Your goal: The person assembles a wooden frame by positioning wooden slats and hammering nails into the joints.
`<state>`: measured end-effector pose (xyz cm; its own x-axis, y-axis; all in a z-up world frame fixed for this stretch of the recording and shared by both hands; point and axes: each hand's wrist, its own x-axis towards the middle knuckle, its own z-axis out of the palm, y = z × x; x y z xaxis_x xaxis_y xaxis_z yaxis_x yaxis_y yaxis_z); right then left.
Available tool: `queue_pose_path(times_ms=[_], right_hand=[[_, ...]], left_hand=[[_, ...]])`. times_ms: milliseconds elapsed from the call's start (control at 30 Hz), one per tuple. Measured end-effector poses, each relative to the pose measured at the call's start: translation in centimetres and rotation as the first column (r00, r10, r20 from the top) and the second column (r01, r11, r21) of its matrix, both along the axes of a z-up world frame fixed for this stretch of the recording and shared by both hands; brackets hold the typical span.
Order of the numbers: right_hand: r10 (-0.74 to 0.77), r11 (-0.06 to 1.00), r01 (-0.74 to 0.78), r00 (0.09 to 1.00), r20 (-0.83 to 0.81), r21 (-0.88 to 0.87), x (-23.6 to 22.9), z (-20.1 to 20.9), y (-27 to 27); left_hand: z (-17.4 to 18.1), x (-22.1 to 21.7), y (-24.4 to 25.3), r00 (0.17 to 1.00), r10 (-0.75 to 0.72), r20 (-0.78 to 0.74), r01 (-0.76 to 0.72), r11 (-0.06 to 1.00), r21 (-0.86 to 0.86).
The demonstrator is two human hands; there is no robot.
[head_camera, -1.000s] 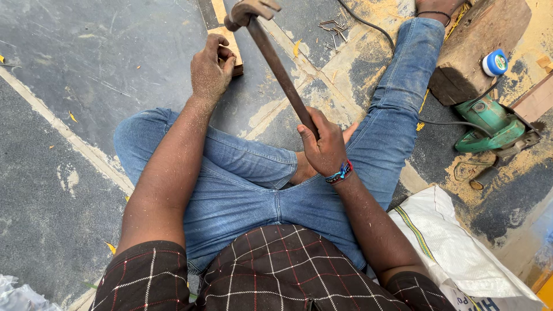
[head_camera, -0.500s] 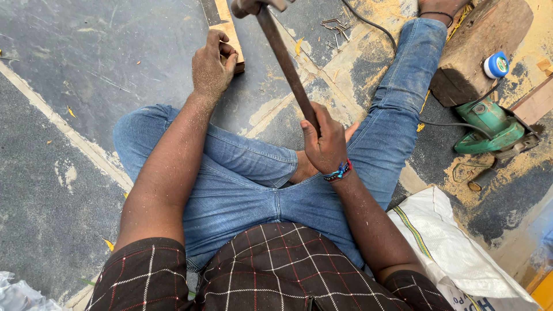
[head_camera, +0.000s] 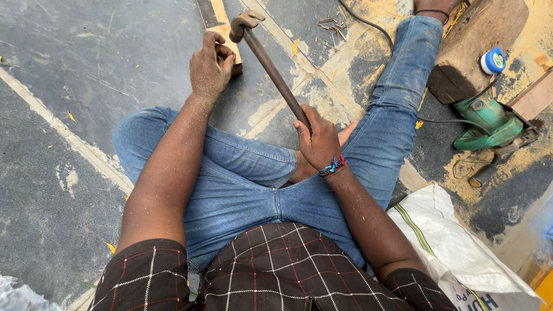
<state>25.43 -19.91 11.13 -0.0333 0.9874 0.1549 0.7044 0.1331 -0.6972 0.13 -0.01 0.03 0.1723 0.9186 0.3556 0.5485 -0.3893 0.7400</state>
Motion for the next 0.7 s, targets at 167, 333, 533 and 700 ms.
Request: queue_pose_path(times_ms=[167, 333, 533, 700], right_hand=[[0.002, 1.0, -0.002, 1.0, -0.007, -0.01, -0.4, 0.6, 0.1], [0.0, 0.998, 0.002, 0.999, -0.04, 0.065, -0.5, 1.6, 0.0], [-0.051, 0.988, 0.041, 0.997, 0.06, 0.146, -0.9, 1.1, -0.6], [-0.022, 1.0, 0.027, 0.957, 0.29, -0.015, -0.8, 0.1, -0.1]], left_hand=[[0.4, -0.1, -0.4, 1.0, -0.006, -0.013, 0.006, 0.999, 0.031], [0.9, 0.0, -0.2, 0.999, -0.021, -0.034, 0.022, 0.999, 0.039], [0.8, -0.1, -0.4, 0.999, -0.024, -0.04, 0.026, 0.998, 0.05], [1.0, 0.1, -0.5, 0.998, -0.025, -0.058, 0.029, 0.997, 0.076]])
